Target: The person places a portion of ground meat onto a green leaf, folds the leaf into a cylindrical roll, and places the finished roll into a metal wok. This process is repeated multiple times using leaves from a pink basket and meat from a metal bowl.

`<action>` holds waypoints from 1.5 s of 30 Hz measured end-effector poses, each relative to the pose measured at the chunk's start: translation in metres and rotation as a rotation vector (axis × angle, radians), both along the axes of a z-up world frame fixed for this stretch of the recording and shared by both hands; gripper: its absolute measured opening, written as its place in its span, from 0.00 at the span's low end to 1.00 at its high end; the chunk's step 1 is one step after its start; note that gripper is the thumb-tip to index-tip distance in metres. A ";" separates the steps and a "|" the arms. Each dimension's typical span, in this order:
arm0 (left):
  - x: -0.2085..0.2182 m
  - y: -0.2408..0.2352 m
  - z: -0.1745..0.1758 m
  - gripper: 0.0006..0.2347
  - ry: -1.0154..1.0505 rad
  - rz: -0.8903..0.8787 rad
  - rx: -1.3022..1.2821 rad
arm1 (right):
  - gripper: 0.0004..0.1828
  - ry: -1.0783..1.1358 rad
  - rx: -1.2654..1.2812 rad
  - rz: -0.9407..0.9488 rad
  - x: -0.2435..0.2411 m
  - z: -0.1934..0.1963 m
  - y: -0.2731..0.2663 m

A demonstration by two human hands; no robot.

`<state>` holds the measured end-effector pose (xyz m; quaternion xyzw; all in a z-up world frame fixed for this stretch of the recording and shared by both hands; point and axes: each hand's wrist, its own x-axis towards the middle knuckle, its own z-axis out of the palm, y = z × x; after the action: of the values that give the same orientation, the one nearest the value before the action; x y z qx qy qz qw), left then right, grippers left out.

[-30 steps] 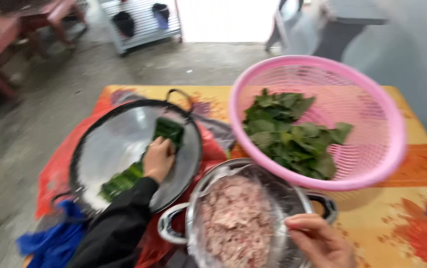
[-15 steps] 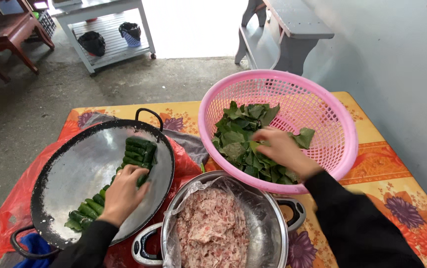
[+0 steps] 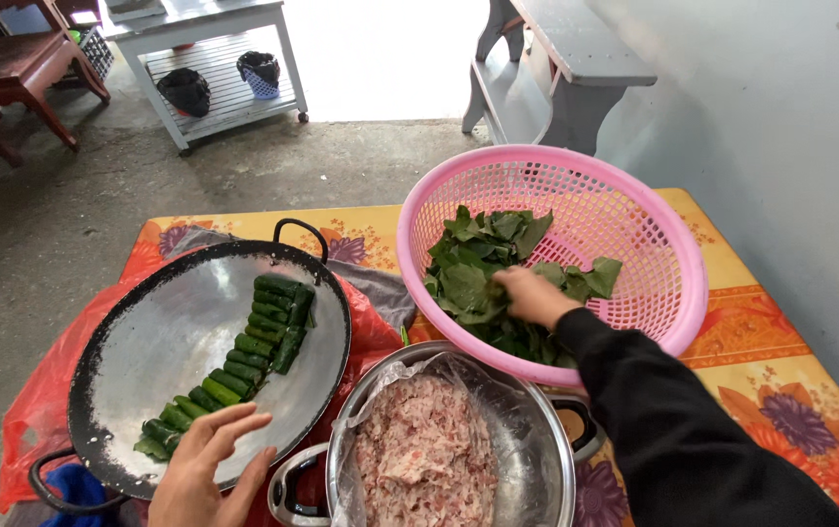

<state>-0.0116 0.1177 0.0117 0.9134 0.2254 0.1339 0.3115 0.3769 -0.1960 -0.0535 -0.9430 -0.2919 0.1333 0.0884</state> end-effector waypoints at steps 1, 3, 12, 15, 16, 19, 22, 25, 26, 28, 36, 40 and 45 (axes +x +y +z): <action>0.000 -0.003 0.003 0.15 -0.004 0.000 -0.004 | 0.26 -0.004 -0.004 0.000 -0.017 0.037 -0.001; 0.000 -0.009 0.008 0.15 0.019 -0.018 -0.067 | 0.26 0.359 0.281 -0.380 -0.055 0.108 -0.003; 0.026 -0.054 0.016 0.11 -0.333 -0.355 -0.088 | 0.49 0.570 0.595 -0.501 -0.071 0.115 -0.039; 0.023 -0.059 0.020 0.11 -0.210 -0.310 -0.099 | 0.41 0.445 0.580 -0.494 -0.067 0.100 -0.060; 0.022 -0.058 0.019 0.11 -0.209 -0.313 -0.100 | 0.41 0.446 0.581 -0.497 -0.064 0.097 -0.062; 0.019 -0.058 0.018 0.11 -0.224 -0.309 -0.132 | 0.22 0.199 0.543 -0.397 -0.058 0.092 -0.068; 0.013 -0.062 0.020 0.11 -0.136 -0.227 -0.150 | 0.09 0.124 0.364 -0.346 -0.054 0.090 -0.059; 0.008 -0.065 0.019 0.12 -0.167 -0.205 -0.081 | 0.05 0.089 0.293 -0.337 -0.039 0.071 -0.052; 0.007 -0.065 0.019 0.12 -0.192 -0.223 -0.074 | 0.04 0.066 0.256 -0.323 -0.032 0.064 -0.051; 0.003 -0.064 0.018 0.11 -0.214 -0.239 -0.066 | 0.03 0.047 0.219 -0.308 -0.025 0.056 -0.048; -0.005 -0.065 0.002 0.12 -0.303 -0.186 -0.014 | 0.26 -0.127 -0.005 -0.413 0.042 -0.005 -0.096; 0.001 -0.069 -0.015 0.13 -0.372 -0.208 0.040 | 0.38 -0.093 0.072 -0.400 0.074 -0.047 -0.107; 0.006 -0.075 -0.016 0.13 -0.239 -0.236 -0.041 | 0.25 0.015 -0.031 -0.429 0.049 -0.019 -0.088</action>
<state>-0.0052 0.0430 -0.0044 0.9044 0.0804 0.1995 0.3684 0.4260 -0.2836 -0.0727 -0.9837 -0.0815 0.1232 0.1024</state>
